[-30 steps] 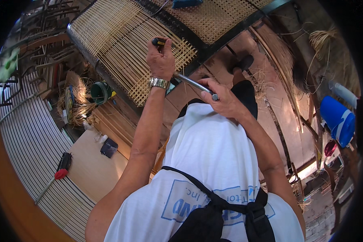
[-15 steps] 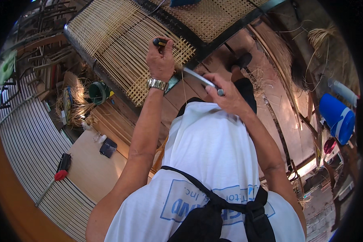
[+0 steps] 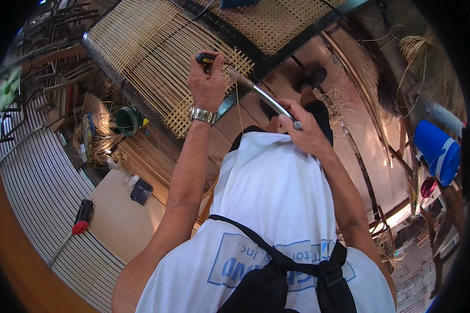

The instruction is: Repairing or weaving a cane mat onto a wooden furniture frame using a metal punch and hammer.

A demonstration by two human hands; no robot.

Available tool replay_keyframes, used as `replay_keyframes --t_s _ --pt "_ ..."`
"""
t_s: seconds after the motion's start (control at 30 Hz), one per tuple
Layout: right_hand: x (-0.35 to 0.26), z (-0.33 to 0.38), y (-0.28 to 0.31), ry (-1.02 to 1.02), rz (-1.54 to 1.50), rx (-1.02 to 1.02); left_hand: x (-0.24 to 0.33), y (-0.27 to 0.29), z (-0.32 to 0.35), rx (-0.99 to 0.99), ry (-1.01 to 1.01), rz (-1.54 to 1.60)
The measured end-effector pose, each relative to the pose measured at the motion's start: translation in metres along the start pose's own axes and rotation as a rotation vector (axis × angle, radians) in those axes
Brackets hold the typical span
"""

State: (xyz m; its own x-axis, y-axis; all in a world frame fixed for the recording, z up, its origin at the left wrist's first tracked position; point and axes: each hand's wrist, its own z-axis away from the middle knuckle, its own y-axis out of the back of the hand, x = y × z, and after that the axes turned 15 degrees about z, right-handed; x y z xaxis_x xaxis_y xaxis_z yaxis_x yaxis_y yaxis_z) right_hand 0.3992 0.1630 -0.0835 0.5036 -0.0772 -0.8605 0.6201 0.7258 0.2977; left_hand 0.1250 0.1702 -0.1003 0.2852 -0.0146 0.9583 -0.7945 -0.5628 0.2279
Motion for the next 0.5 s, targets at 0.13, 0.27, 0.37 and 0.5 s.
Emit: replay_keyframes --t_s 0.13,0.27,0.37,0.5 --pt "0.014 0.022 0.004 -0.010 -0.050 0.118 0.003 0.004 -0.001 0.032 -0.031 0.082" --pt "0.032 0.016 0.011 -0.138 -0.311 0.179 0.000 -0.005 0.000 0.016 0.014 0.088" --pt "0.031 0.008 0.016 -0.100 -0.317 0.208 0.009 -0.010 0.004 -0.066 0.051 0.005" --pt "0.020 -0.003 0.022 -0.107 -0.223 0.179 0.010 -0.014 0.010 -0.108 0.002 -0.089"
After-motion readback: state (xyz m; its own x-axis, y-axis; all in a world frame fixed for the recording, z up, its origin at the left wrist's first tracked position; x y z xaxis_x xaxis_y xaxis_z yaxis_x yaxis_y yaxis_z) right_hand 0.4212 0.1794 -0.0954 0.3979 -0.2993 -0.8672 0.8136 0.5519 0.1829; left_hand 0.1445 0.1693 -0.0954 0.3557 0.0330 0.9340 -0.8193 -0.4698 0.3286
